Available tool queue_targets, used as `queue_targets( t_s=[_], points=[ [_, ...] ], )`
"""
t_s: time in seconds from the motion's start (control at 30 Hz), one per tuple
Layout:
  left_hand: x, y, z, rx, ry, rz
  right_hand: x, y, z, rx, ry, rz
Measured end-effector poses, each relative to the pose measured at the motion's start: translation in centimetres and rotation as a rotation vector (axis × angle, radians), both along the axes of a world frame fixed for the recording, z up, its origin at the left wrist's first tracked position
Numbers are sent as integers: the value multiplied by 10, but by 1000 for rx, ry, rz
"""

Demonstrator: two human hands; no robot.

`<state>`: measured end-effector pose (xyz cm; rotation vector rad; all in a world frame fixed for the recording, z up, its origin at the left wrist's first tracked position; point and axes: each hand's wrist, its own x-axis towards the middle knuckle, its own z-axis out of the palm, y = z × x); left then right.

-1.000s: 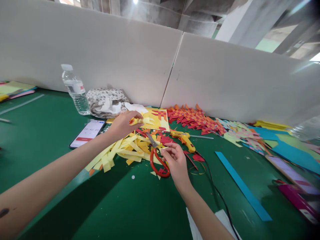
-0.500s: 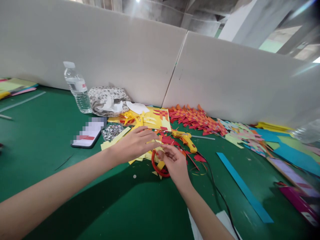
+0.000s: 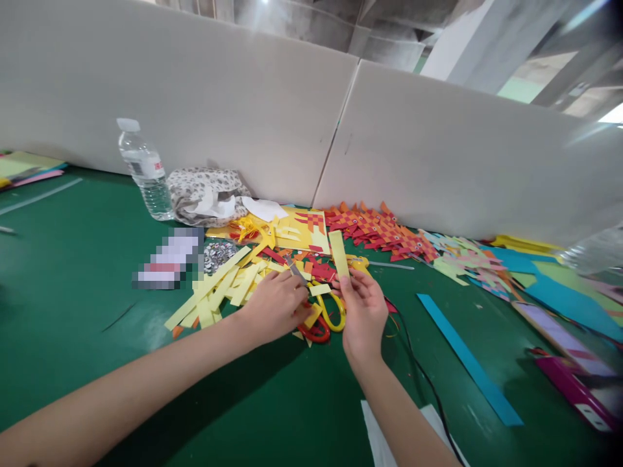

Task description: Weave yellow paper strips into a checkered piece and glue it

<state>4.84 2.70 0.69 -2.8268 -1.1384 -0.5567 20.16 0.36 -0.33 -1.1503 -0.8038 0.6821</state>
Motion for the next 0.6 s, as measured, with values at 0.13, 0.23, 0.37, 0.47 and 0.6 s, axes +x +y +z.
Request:
queue_targets(
  t_s=[0.13,0.23,0.37,0.47,0.6],
  points=[
    [-25,28,6,11,37,143,0,0,0,-2,2,1],
    [-44,56,1,-1,38,215,0,1,-2,-7,-12,5],
    [-60,78,-12,-51,38,238,1,2,-5,-8,-12,15],
    [-65,81,-16,-79,17,252,1,2,-6,-9,-14,27],
    [-63,77,-12,-114,-3,208,0,2,-6,-12,-26,33]
  ],
)
